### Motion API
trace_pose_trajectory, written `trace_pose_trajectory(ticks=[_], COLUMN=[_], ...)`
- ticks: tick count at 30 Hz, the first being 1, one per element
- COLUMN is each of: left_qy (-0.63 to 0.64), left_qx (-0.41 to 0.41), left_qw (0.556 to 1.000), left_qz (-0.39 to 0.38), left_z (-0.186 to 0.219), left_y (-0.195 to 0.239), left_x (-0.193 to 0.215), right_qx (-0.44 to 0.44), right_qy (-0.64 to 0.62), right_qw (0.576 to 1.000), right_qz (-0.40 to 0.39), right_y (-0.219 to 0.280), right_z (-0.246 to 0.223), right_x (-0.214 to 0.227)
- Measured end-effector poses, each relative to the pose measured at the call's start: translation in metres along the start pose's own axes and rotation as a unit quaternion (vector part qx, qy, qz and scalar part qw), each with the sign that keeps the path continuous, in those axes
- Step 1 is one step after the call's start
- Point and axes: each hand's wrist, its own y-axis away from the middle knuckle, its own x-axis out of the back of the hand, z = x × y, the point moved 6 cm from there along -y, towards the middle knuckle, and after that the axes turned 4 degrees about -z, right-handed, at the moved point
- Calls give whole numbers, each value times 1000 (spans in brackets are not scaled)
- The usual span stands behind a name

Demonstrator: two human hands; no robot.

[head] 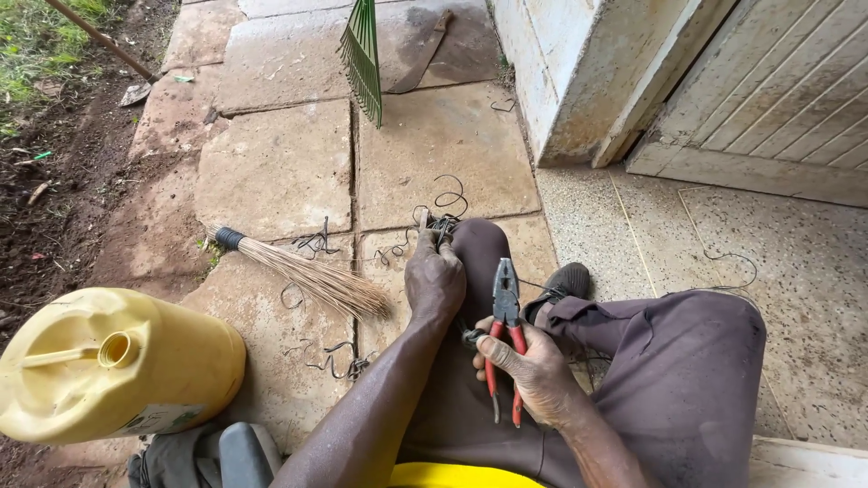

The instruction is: Using pliers to cut and bend thin metal wires while sitting on the ground.

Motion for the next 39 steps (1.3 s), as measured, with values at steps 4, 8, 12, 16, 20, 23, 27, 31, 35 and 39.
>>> trace_pose_trajectory(ticks=[4,8,12,16,20,23,27,31,35,39], left_qy=[2,-21,-170,-315,-256,-176,-139,-86,-13,60], left_qx=[-12,-42,-120,-323,-395,-431,-380,-384,-350,-196], left_qw=[1000,999,975,891,825,822,828,837,865,904], left_qz=[2,-16,-80,-47,-314,-329,-389,-380,-359,-376], left_z=[6,6,14,56,62,66,61,67,51,32], left_y=[6,2,13,57,95,97,101,102,98,89], left_x=[2,-2,17,60,36,39,33,39,38,43], right_qx=[-2,0,-36,-31,-28,-31,-47,-51,-39,-49], right_qy=[-81,-107,-166,-169,-162,-166,-194,-175,-170,-111], right_qw=[997,994,985,983,985,985,979,983,984,992], right_qz=[14,2,40,60,44,49,40,20,22,21], right_y=[-3,-3,6,13,13,15,23,24,33,39], right_z=[14,9,15,6,1,-3,1,-10,-18,-14], right_x=[15,14,25,34,37,36,36,28,28,25])
